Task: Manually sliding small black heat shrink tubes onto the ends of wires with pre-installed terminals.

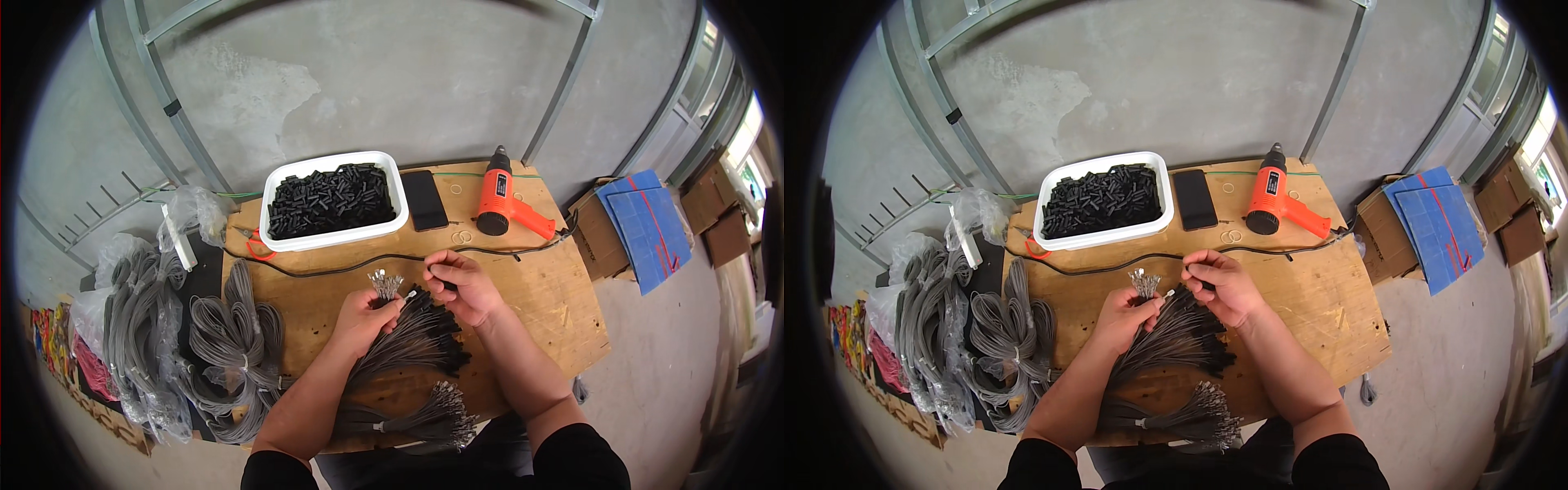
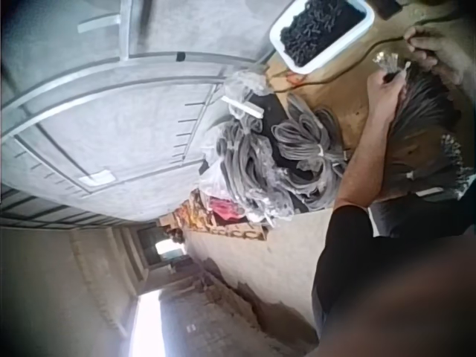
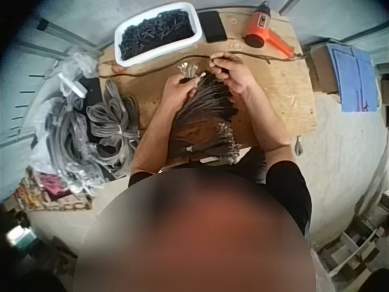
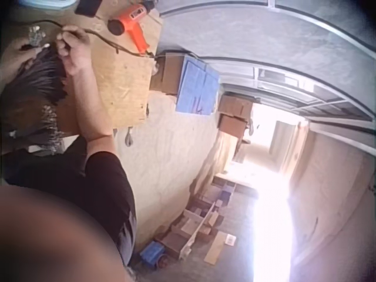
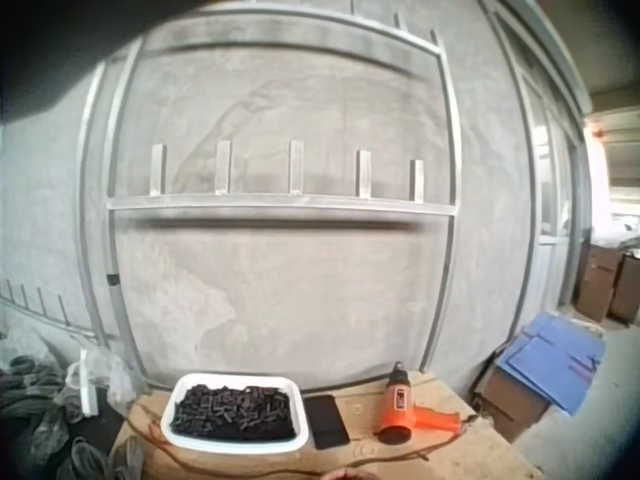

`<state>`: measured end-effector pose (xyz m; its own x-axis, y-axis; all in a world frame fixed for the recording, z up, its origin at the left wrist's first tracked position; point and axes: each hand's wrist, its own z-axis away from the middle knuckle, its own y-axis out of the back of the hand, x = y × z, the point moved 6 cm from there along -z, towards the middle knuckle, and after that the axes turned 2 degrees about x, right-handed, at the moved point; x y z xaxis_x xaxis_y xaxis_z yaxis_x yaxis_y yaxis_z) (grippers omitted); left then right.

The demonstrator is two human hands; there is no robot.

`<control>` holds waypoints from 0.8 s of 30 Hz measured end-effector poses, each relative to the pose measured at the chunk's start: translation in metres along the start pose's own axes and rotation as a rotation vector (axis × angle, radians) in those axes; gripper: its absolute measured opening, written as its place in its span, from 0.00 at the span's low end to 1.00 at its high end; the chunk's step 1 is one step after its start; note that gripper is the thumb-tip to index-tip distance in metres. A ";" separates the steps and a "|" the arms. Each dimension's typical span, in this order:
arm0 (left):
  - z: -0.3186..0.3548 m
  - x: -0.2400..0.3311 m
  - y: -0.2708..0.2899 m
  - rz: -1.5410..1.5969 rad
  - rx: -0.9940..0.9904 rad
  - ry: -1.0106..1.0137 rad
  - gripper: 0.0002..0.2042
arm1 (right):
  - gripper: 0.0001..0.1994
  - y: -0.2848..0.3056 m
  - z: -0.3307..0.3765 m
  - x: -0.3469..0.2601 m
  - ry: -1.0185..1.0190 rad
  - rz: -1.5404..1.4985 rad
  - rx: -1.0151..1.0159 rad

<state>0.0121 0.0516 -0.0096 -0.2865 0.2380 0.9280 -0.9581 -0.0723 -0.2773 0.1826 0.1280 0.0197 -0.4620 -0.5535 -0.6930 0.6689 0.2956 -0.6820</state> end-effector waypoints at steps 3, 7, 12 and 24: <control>0.001 0.000 0.003 0.015 0.031 0.000 0.06 | 0.06 0.002 -0.001 0.008 0.025 0.128 0.023; 0.000 0.004 0.003 0.032 0.004 -0.040 0.06 | 0.06 0.006 0.002 0.013 0.079 0.231 0.023; 0.000 0.009 0.004 0.074 0.003 -0.071 0.05 | 0.07 -0.001 0.006 0.013 0.088 0.270 0.070; -0.001 0.009 0.002 0.029 -0.031 -0.084 0.03 | 0.09 -0.004 0.010 0.019 0.097 0.335 0.141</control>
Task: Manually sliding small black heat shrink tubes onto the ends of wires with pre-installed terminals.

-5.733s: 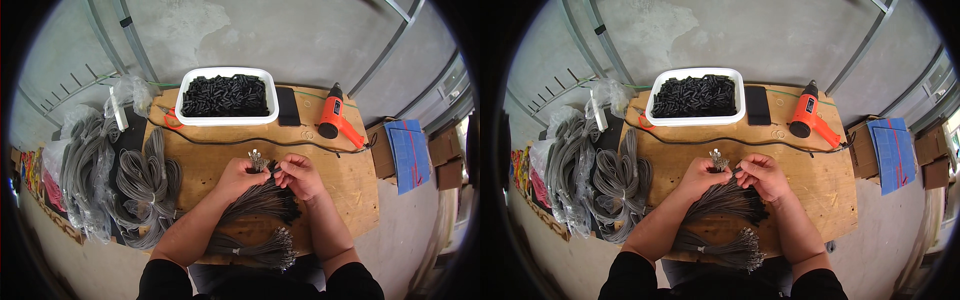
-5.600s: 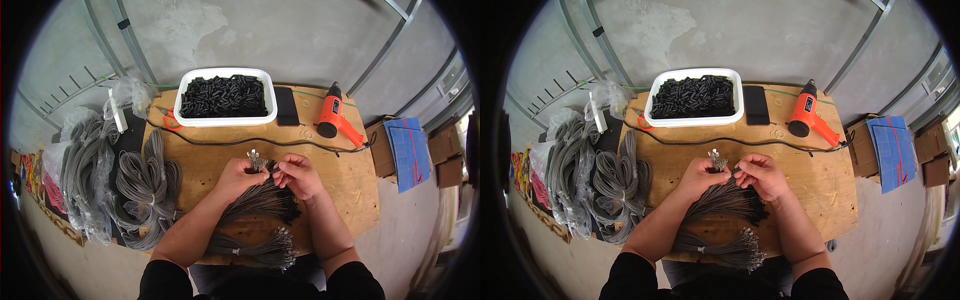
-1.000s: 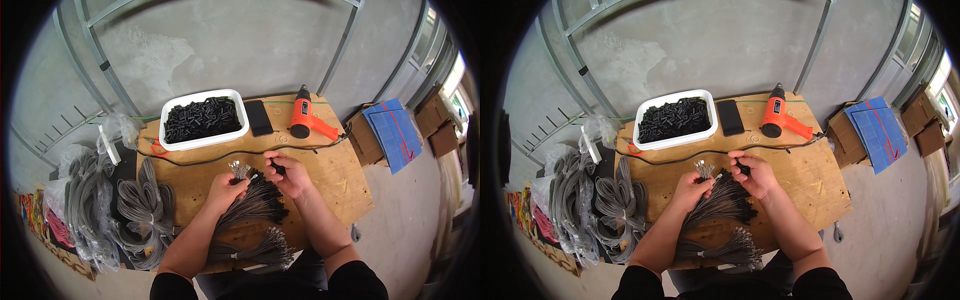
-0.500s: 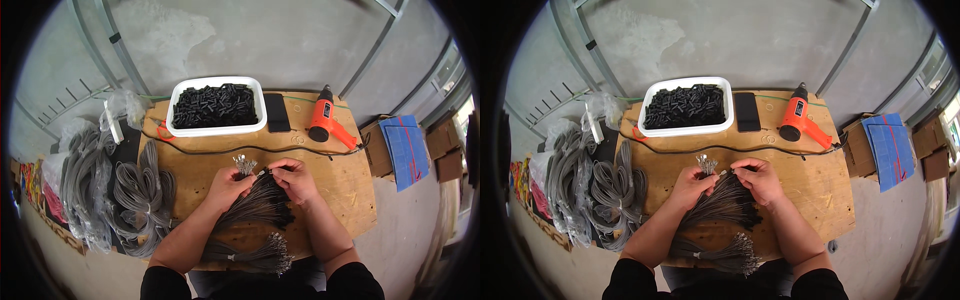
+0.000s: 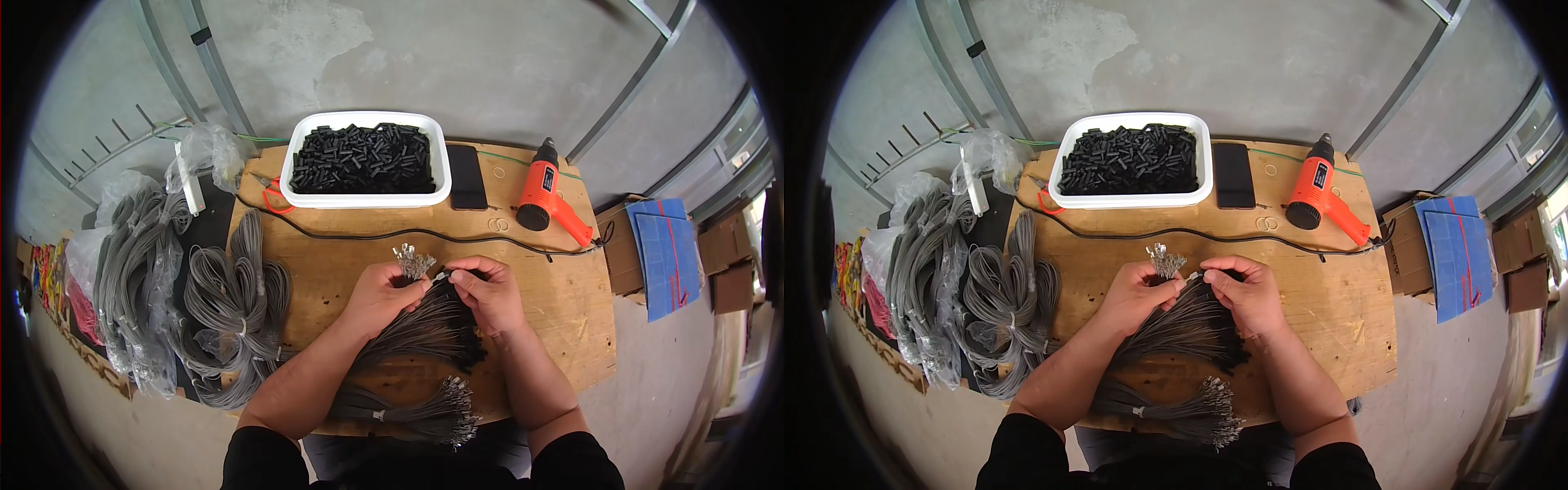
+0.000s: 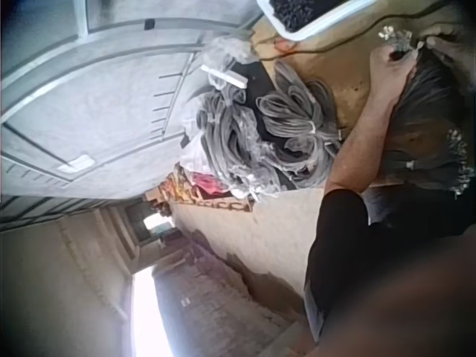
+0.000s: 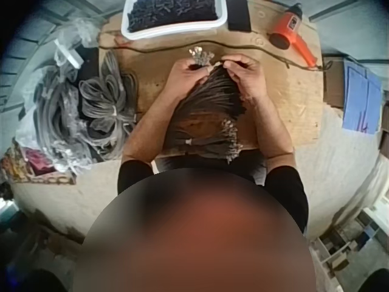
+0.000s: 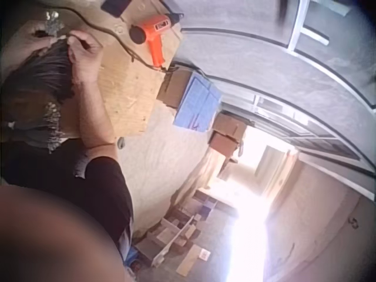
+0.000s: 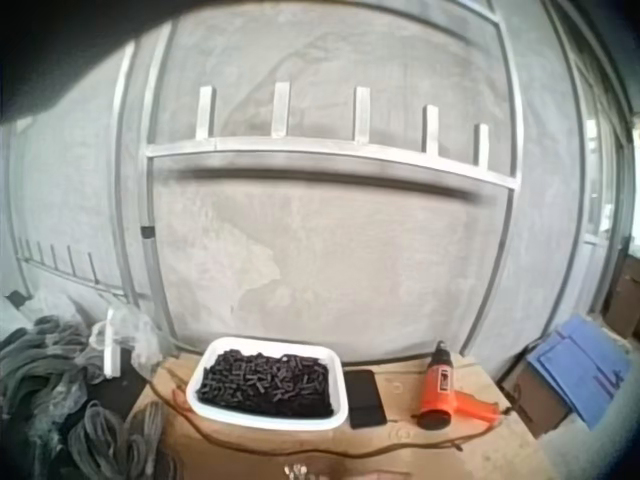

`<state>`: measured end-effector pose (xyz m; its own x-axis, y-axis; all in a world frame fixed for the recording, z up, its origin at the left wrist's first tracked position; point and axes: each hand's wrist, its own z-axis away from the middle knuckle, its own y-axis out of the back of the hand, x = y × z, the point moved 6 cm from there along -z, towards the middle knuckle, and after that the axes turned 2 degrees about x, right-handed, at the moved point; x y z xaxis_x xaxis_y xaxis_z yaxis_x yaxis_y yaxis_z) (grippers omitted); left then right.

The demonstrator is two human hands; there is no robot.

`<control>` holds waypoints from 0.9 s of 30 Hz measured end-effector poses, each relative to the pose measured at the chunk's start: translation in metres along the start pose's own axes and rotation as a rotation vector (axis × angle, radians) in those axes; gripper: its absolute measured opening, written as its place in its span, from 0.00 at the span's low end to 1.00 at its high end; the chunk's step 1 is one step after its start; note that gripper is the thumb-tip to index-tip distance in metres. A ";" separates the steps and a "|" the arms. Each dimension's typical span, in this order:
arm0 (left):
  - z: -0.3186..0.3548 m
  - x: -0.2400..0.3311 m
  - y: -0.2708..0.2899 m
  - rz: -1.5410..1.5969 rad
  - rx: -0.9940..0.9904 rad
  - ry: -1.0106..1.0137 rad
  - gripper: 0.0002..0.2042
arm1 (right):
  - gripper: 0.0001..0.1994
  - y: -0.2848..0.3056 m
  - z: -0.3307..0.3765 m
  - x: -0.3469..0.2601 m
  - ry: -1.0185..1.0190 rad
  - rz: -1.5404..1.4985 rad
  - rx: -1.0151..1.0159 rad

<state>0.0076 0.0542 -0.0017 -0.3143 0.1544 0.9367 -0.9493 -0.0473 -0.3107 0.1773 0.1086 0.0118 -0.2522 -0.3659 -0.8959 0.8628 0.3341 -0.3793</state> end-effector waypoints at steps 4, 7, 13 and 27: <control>0.001 0.001 0.000 -0.020 -0.004 0.001 0.03 | 0.10 -0.002 0.000 -0.003 0.059 0.015 -0.036; 0.000 -0.001 0.000 -0.031 -0.007 -0.023 0.06 | 0.10 0.000 0.000 -0.004 0.109 0.037 -0.062; -0.002 -0.005 0.004 -0.121 -0.013 -0.043 0.07 | 0.09 0.001 0.000 -0.006 0.177 0.139 -0.051; 0.000 -0.001 0.002 -0.156 -0.058 0.018 0.08 | 0.08 0.007 -0.005 0.000 0.081 0.100 -0.093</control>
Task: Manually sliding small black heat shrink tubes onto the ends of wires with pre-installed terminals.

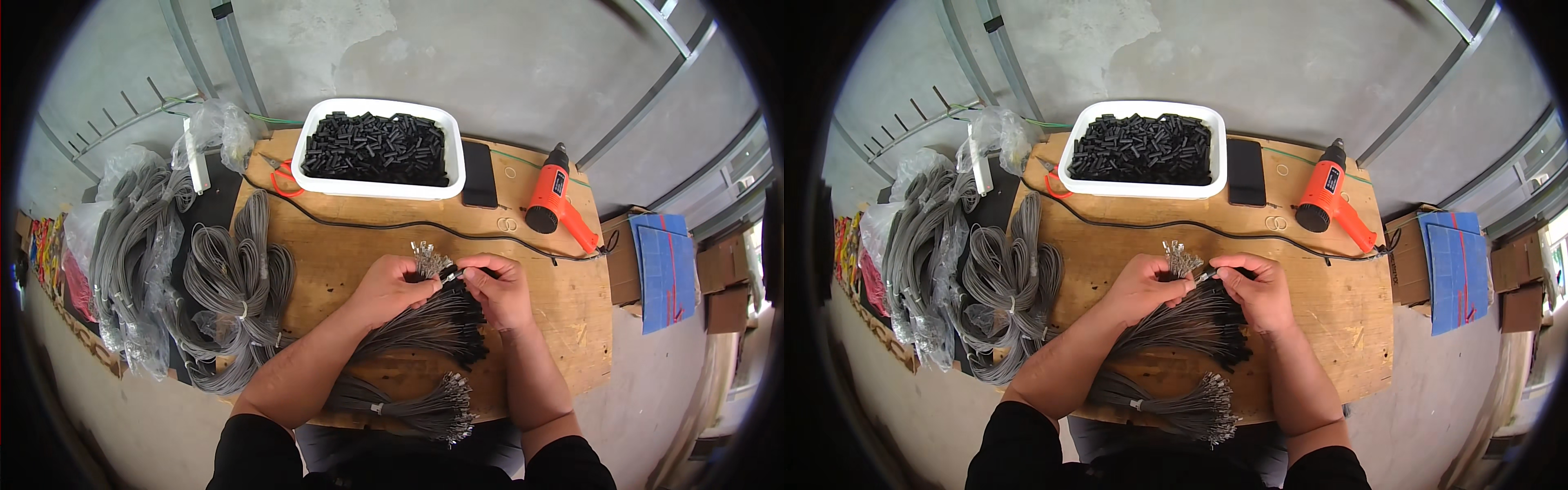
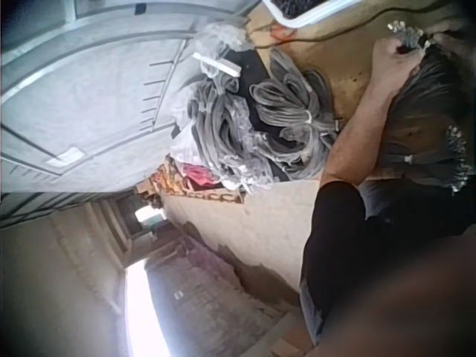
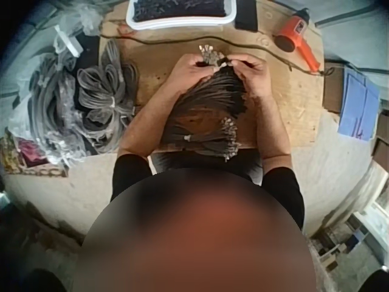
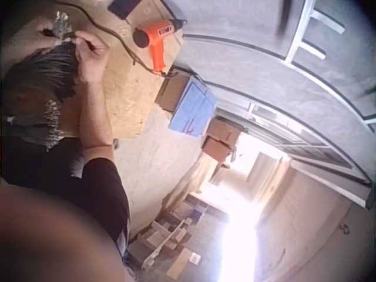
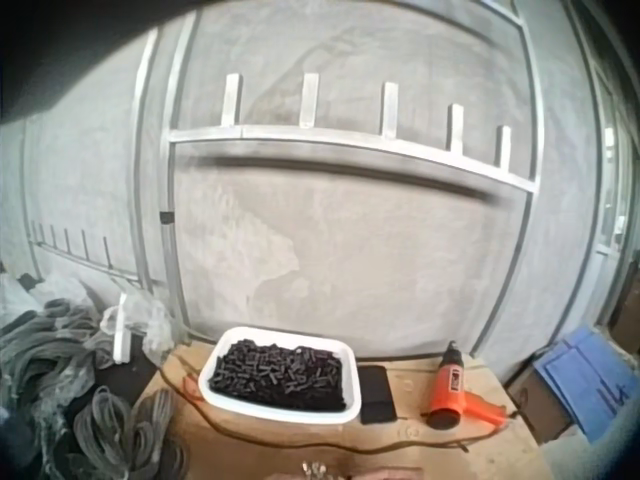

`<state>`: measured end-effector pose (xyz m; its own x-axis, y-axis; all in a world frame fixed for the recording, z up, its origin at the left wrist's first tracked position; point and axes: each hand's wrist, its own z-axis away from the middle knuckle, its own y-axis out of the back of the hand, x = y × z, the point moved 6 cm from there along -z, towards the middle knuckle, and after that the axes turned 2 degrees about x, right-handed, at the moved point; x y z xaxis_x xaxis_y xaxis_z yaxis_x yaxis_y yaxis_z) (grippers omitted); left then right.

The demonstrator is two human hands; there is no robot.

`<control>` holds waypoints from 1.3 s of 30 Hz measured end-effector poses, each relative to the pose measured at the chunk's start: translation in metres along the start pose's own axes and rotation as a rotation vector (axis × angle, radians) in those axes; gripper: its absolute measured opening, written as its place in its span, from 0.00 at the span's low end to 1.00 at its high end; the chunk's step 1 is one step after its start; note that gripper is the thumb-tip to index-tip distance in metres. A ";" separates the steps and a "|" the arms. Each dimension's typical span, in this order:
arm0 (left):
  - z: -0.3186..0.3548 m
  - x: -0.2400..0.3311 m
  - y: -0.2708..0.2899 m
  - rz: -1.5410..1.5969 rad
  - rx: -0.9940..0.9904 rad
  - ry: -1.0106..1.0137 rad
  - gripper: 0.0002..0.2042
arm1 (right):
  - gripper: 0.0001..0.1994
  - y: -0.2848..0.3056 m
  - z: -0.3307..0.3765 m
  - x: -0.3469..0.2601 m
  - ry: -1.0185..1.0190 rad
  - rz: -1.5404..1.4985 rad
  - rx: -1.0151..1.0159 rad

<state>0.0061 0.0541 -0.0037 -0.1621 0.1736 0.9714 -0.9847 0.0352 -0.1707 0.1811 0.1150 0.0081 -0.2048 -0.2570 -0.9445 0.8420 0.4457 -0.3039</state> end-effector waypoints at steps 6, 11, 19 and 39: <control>-0.001 -0.001 0.000 -0.041 -0.008 -0.009 0.08 | 0.09 0.002 0.000 -0.001 -0.016 0.046 0.002; 0.000 0.003 -0.001 -0.124 -0.023 -0.015 0.09 | 0.09 0.001 0.001 -0.005 0.011 0.097 -0.037; 0.000 0.001 -0.003 0.077 -0.059 0.041 0.08 | 0.08 -0.003 0.003 -0.013 0.140 0.182 -0.080; -0.001 -0.004 0.000 0.069 -0.025 -0.007 0.07 | 0.10 0.003 0.001 -0.009 -0.148 -0.181 -0.029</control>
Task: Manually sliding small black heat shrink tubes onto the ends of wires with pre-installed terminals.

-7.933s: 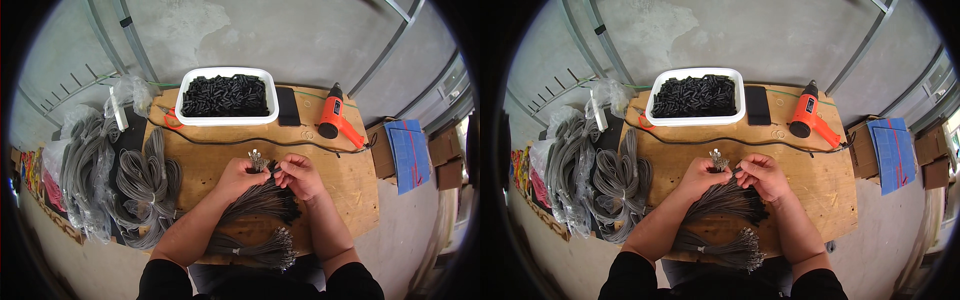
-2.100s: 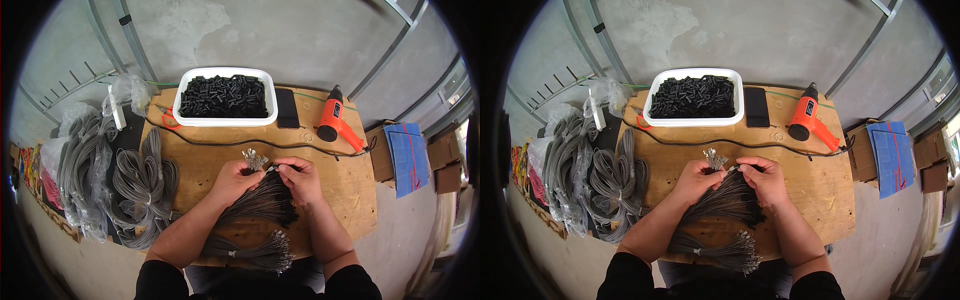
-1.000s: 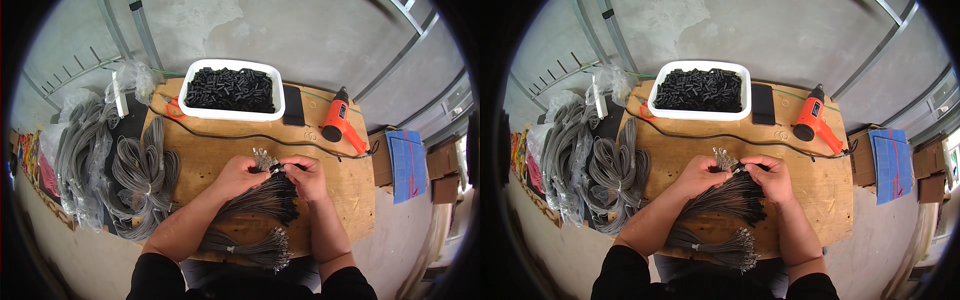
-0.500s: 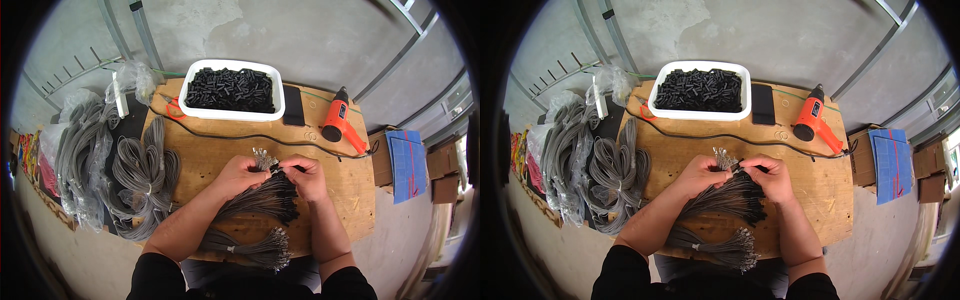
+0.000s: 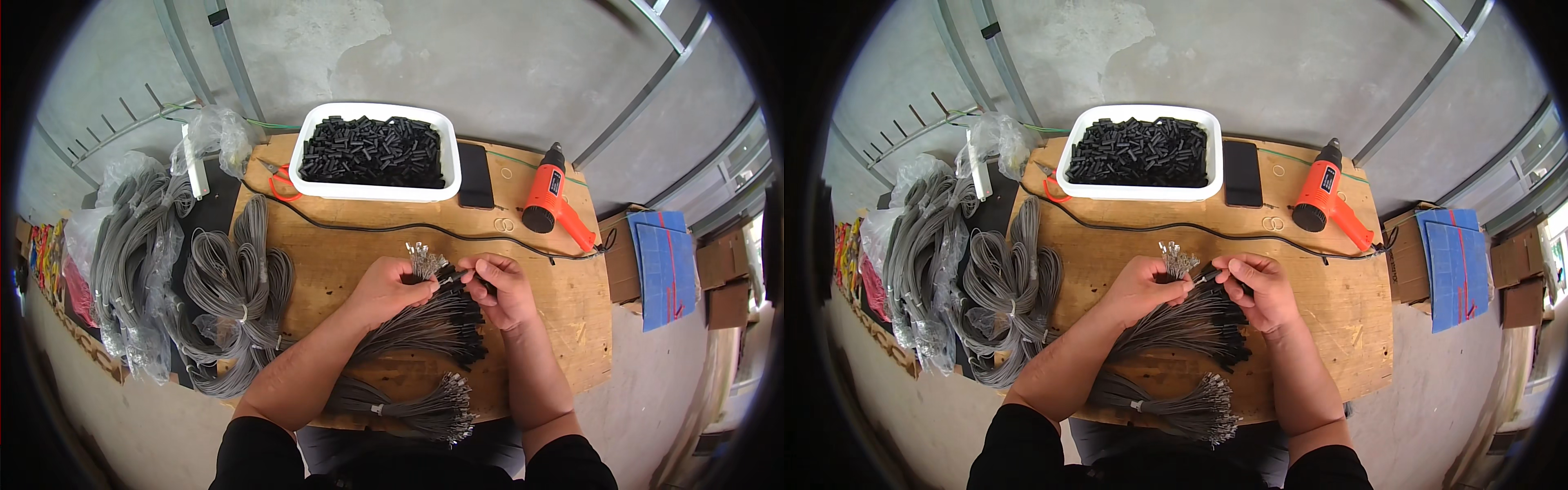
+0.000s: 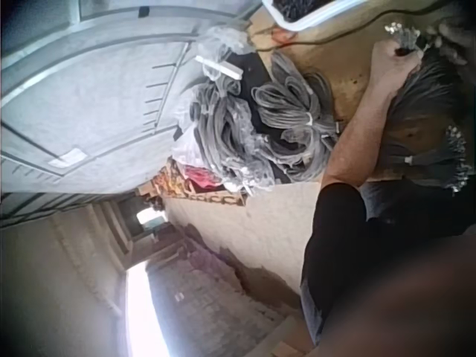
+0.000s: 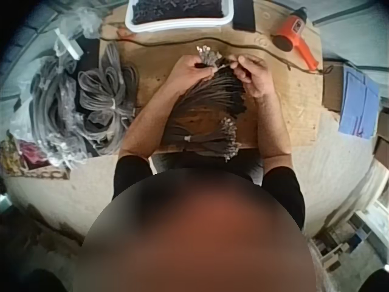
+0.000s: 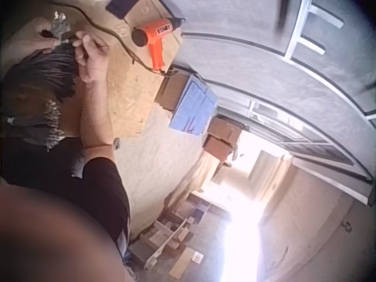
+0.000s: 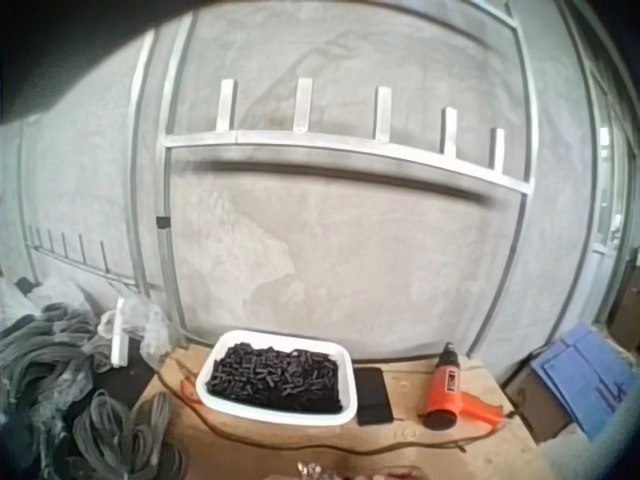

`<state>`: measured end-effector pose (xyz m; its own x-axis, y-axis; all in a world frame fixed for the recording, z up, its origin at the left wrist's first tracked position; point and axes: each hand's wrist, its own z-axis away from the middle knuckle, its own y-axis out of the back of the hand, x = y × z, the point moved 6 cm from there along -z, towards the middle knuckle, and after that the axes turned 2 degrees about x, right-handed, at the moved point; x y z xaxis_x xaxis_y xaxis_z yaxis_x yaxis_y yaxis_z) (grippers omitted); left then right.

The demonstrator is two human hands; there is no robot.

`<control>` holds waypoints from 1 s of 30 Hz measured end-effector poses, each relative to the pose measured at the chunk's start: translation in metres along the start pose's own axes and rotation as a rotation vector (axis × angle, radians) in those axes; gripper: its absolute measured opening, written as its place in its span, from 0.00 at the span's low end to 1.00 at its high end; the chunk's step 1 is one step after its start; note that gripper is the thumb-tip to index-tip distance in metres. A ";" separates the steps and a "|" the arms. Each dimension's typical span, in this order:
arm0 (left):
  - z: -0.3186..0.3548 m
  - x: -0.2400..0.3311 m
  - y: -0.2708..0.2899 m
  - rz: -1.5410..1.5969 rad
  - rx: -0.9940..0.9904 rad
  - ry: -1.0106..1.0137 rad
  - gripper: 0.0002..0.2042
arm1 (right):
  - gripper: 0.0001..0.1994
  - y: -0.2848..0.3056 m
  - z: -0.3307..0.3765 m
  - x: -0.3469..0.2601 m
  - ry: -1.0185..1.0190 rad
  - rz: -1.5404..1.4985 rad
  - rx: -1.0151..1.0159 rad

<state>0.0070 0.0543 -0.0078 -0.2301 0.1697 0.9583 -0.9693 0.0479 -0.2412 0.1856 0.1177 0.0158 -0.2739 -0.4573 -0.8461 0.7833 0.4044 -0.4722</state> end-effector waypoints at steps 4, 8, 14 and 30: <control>0.000 0.002 -0.003 -0.076 0.017 0.007 0.07 | 0.09 0.001 0.001 0.007 -0.115 -0.080 -0.050; -0.001 0.001 -0.003 -0.082 -0.006 -0.015 0.07 | 0.09 0.000 0.000 0.010 -0.119 -0.084 -0.059; -0.001 -0.002 -0.003 -0.084 -0.003 0.008 0.07 | 0.09 -0.001 0.001 0.012 -0.129 -0.016 -0.079; -0.003 -0.003 -0.006 -0.155 -0.019 -0.001 0.09 | 0.08 0.007 -0.003 0.005 -0.030 0.090 0.043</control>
<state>0.0139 0.0560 -0.0100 -0.0779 0.1583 0.9843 -0.9914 0.0922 -0.0933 0.1882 0.1207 0.0080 -0.1847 -0.4447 -0.8764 0.8276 0.4106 -0.3827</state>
